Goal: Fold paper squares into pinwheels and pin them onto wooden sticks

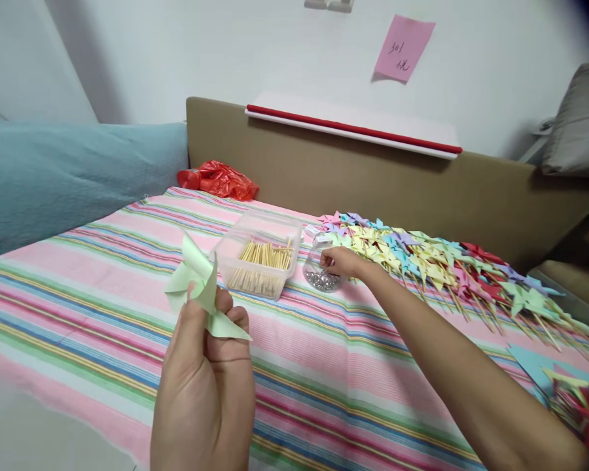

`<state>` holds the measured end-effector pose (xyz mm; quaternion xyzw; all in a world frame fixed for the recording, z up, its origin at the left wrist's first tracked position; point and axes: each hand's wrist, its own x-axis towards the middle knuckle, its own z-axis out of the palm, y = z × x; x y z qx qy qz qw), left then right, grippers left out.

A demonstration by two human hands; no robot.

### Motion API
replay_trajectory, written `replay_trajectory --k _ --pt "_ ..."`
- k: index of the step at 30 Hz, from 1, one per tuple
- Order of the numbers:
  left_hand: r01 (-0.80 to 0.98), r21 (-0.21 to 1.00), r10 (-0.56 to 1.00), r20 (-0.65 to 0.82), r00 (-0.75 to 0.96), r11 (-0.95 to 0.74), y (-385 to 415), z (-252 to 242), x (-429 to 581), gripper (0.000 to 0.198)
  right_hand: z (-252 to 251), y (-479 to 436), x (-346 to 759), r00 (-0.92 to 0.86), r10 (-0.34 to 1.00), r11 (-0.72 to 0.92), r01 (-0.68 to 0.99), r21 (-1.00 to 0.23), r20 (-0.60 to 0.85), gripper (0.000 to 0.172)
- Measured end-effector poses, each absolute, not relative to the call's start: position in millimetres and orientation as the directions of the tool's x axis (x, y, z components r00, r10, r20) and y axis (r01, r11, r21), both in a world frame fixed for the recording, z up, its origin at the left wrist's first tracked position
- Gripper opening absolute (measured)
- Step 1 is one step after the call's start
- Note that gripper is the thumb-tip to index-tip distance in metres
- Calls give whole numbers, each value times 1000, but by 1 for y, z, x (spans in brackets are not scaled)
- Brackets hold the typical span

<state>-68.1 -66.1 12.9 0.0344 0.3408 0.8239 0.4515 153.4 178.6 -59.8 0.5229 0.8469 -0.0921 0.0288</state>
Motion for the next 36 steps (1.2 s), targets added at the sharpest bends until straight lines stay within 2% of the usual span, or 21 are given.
replay_trajectory --k 4,11,16,19,21,26,30,33,36 --pt "-757 548 757 -306 -577 -356 -65 15 -58 23 -61 181 151 -444 882 434 896 -96 -157 29" --pt "-794 482 791 -285 -541 -369 -64 9 -48 17 -64 179 149 -433 893 428 901 -67 -121 28" --pt "-800 470 798 -277 -536 -374 -62 11 -49 16 -60 174 150 -423 906 420 903 -85 -11 25" --pt "-807 454 808 -264 -527 -378 -61 12 -48 16 -49 168 152 -416 905 425 897 -125 92 15" --pt "-815 443 828 -235 -509 -375 -60 12 -46 17 -36 157 157 -403 900 428 890 -158 166 18" --pt "-818 441 851 -192 -489 -370 -58 14 -39 20 -10 76 203 -390 889 441 871 -217 239 29" --pt "-836 418 875 -164 -455 -356 -58 17 -28 24 -27 -16 258 -409 907 422 882 -210 106 29" --pt "-831 450 904 -108 -413 -326 -59 15 -14 21 -53 -63 289 -294 950 311 922 -231 103 26" --pt "-818 486 929 -31 -368 -308 -60 10 2 10 -75 -89 301 -117 968 172 954 -247 221 31"
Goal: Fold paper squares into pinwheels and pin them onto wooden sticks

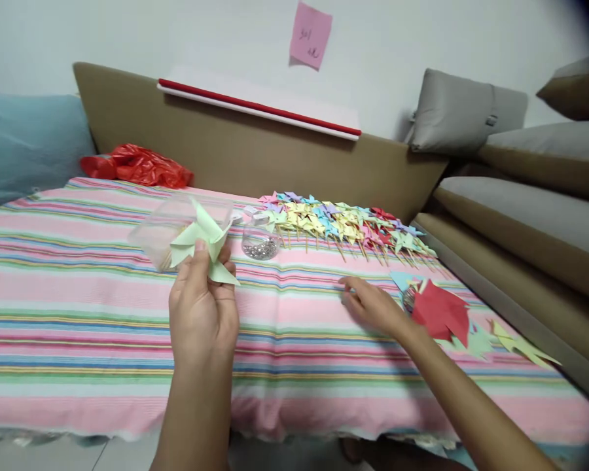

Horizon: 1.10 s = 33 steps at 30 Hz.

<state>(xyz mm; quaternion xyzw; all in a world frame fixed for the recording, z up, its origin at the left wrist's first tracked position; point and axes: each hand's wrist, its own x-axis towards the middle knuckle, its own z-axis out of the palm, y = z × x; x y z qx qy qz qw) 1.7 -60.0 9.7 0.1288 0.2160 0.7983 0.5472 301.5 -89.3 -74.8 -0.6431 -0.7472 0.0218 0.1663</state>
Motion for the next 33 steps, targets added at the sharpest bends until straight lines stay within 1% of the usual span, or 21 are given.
replay_trajectory --k 2,4,6,8,11,13,15,17,19,21,23,25,27,29,30,31,32,33 --pt "-810 511 938 -19 -345 -288 -60 6 11 6 -88 -105 301 24 946 69 960 -272 323 40" --pt "-796 541 942 -20 -335 -271 -60 4 18 5 -102 -122 295 96 919 22 956 -293 383 44" --pt "-775 572 943 -6 -333 -270 -60 2 22 6 -115 -136 286 64 917 48 962 -269 394 44" --pt "-747 606 942 13 -334 -273 -61 1 26 12 -127 -142 277 25 924 57 978 -201 381 46" --pt "-699 665 947 42 -318 -264 -63 -3 34 21 -137 -139 265 35 932 8 993 -116 361 48" --pt "-661 703 947 54 -317 -261 -64 -6 42 23 -140 -132 259 61 930 -25 994 -104 362 47" --pt "-622 740 947 62 -316 -256 -66 -9 50 26 -140 -127 256 83 923 -38 991 -125 376 46" --pt "-586 771 950 78 -301 -249 -68 -11 57 28 -137 -124 254 100 914 -27 982 -188 392 44" --pt "-558 794 956 95 -279 -241 -70 -13 62 29 -132 -125 254 122 909 1 956 -294 398 40" --pt "-531 814 959 103 -265 -235 -71 -15 64 29 -127 -126 257 148 908 18 921 -390 392 34" --pt "-496 837 960 117 -255 -234 -72 -19 64 30 -120 -127 261 192 903 3 892 -453 384 26" --pt "-430 872 960 140 -242 -235 -73 -23 63 30 -110 -128 265 252 889 -27 863 -504 384 23" --pt "-300 925 962 175 -211 -234 -76 -26 61 29 -96 -131 264 297 870 -27 825 -564 393 20" --pt "-120 964 960 217 -174 -239 -80 -28 61 29 -76 -136 256 328 856 49 719 -693 400 16" --pt "-32 967 957 244 -156 -252 -82 -28 62 29 -64 -139 251 352 850 123 591 -798 391 15" --pt "43 962 952 273 -136 -270 -85 -27 63 30 -53 -142 245 371 848 196 443 -874 379 14" --pt "99 951 946 303 -115 -293 -87 -27 64 29 -41 -145 238 387 841 256 333 -907 379 12" --pt "134 939 940 330 -91 -317 -89 -26 66 29 -32 -148 232 381 843 295 263 -918 380 10"
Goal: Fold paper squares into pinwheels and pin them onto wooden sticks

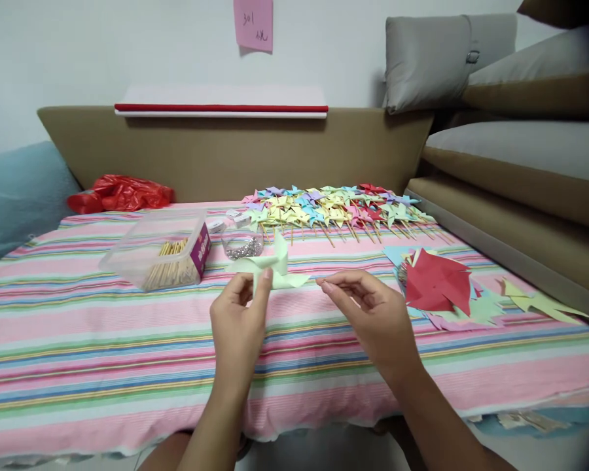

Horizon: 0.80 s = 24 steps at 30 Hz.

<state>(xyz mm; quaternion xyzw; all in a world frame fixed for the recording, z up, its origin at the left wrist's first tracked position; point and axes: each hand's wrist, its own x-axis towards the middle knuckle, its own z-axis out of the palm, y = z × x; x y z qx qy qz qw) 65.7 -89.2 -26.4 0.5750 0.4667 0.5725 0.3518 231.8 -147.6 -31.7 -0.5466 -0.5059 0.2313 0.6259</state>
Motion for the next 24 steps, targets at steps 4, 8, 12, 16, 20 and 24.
replay_trajectory --k 4,8,12,16,20,24 --pt "115 924 932 362 30 -363 -96 -26 73 28 -15 -147 214 312 802 427 300 -853 510 2" --pt "-37 965 957 263 120 -261 -100 -27 79 28 -23 -139 210 319 772 418 396 -818 549 5" --pt "-157 972 966 199 165 -173 -103 -26 81 27 -28 -136 214 268 795 430 384 -817 544 7" --pt "-219 966 965 180 188 -138 -103 -26 81 21 -27 -137 219 233 822 433 337 -836 520 6" --pt "-227 964 966 181 183 -137 -104 -27 81 20 -27 -137 223 207 834 421 360 -833 511 6" --pt "-217 966 968 183 174 -143 -105 -26 81 21 -28 -137 226 165 839 431 382 -818 519 7"
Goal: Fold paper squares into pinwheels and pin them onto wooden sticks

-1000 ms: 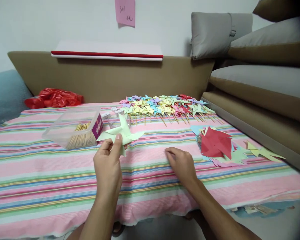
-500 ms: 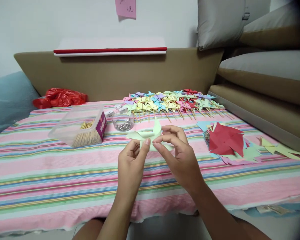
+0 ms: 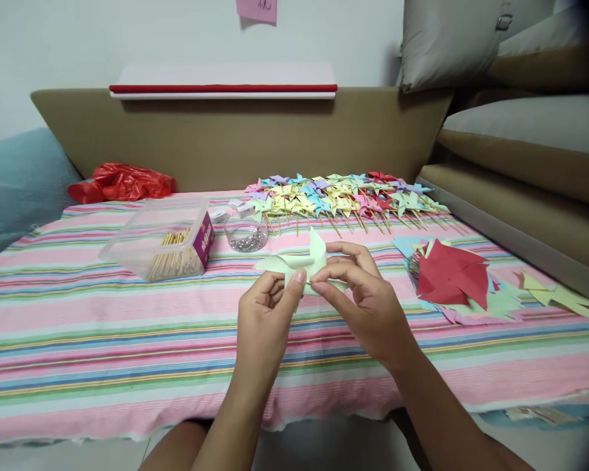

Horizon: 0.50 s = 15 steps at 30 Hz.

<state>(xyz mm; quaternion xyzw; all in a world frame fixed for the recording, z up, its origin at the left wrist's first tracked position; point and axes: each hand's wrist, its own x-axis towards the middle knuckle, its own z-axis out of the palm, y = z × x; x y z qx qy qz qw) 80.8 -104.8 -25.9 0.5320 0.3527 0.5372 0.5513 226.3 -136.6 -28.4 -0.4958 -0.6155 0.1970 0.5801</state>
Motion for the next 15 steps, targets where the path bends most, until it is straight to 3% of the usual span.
replay_trajectory --k 15 --pt "-63 970 951 242 193 -234 -104 -26 79 36 -29 -136 227 196 895 334 303 -893 402 10"
